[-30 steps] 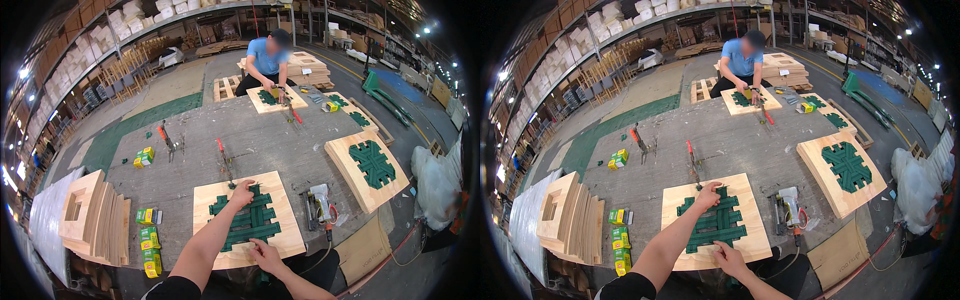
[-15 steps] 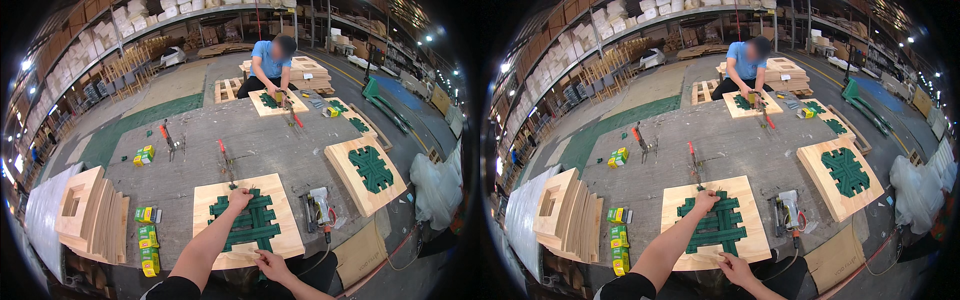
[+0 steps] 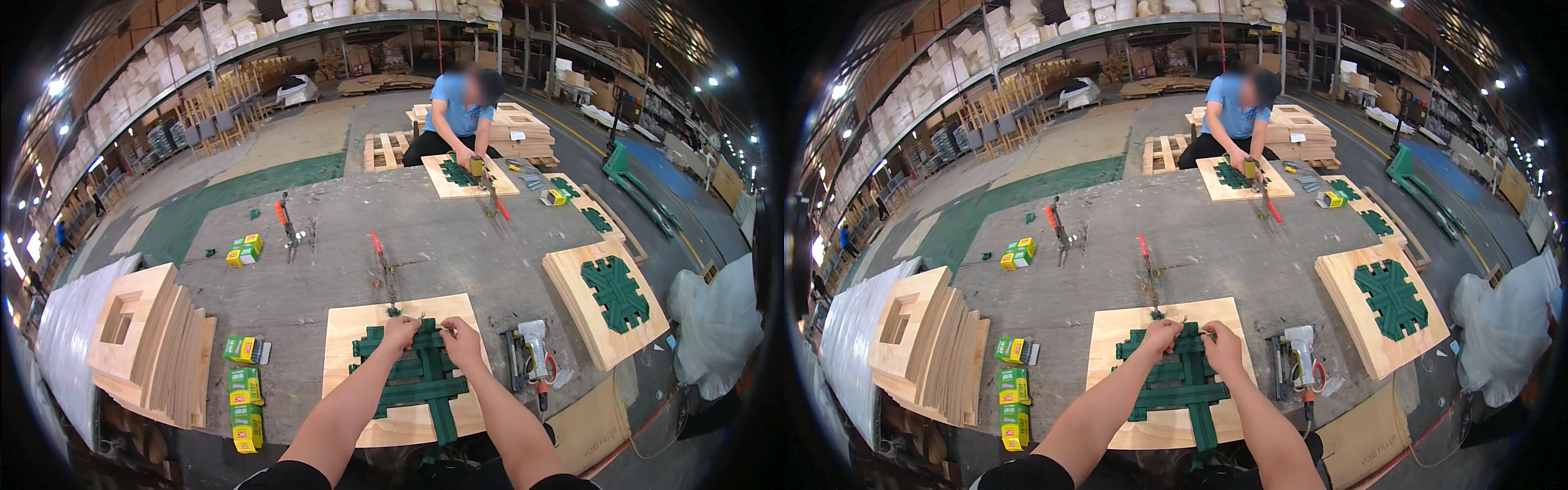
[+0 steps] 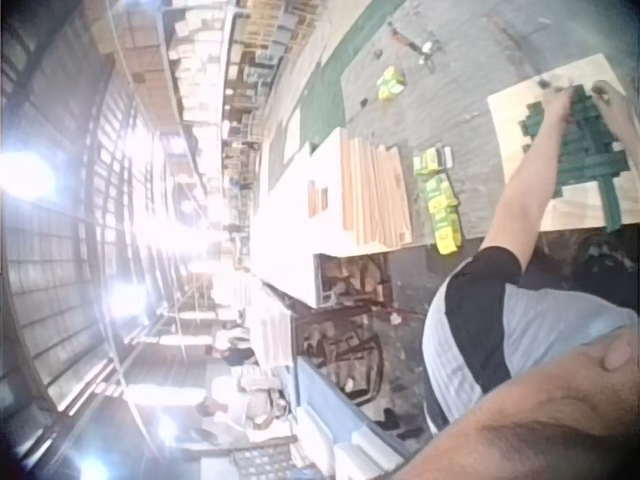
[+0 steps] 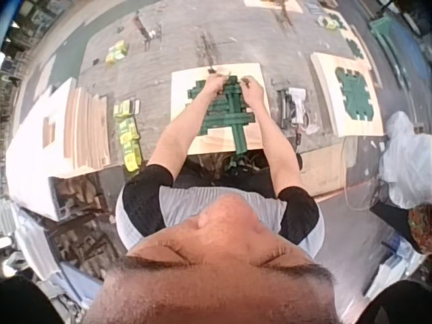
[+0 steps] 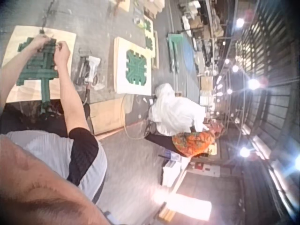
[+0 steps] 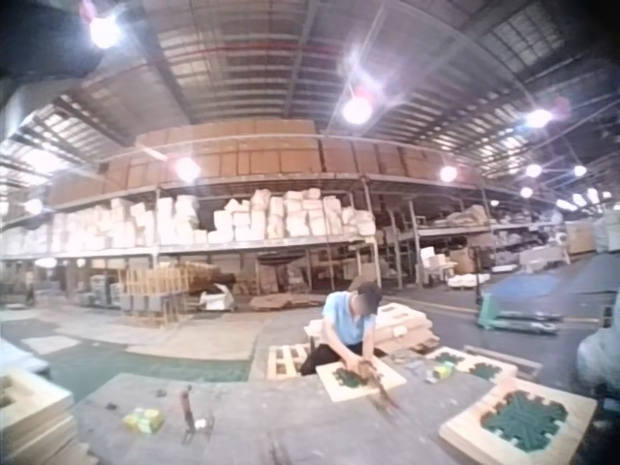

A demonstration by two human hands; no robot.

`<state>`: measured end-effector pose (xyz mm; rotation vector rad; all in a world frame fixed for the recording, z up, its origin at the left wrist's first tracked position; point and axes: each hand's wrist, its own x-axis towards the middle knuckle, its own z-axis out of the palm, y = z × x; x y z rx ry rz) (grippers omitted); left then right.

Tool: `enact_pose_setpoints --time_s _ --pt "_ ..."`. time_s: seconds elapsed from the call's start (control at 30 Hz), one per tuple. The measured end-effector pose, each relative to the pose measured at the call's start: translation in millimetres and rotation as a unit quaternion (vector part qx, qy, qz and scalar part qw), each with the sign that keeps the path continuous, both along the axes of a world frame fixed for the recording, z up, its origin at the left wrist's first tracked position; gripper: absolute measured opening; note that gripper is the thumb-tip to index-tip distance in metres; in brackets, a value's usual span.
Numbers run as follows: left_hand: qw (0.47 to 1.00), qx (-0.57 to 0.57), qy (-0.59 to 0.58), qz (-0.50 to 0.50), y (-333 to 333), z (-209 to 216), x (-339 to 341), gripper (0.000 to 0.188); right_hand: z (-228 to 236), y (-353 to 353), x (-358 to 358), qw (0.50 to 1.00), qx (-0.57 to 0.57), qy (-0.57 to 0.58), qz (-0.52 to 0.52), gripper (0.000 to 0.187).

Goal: The person assembles a green plastic grid onto a wooden board by hand, using a pneumatic nail gun to fasten the pieces. They repeatedly position and secure the grid sections, handling fasteners and tools throughout the process.

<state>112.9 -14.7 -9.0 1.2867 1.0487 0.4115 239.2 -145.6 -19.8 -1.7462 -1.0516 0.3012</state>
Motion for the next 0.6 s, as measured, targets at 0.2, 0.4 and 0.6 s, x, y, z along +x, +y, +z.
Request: enact_pose_setpoints --time_s 0.2,0.4,0.6 --pt "1.000 -0.021 0.008 0.010 2.9 -1.1 -12.0 0.020 -10.7 35.7 -5.5 0.998 -0.047 -0.010 0.036 0.022" --pt "0.999 -0.029 -0.022 0.021 3.8 -6.8 -15.6 0.016 -9.8 36.3 -9.6 0.997 -0.059 -0.041 0.030 0.017" --pt "0.947 0.320 -0.002 0.009 -13.7 -24.8 -19.6 0.024 -11.6 33.8 -7.7 0.993 -0.066 -0.094 0.021 0.013"
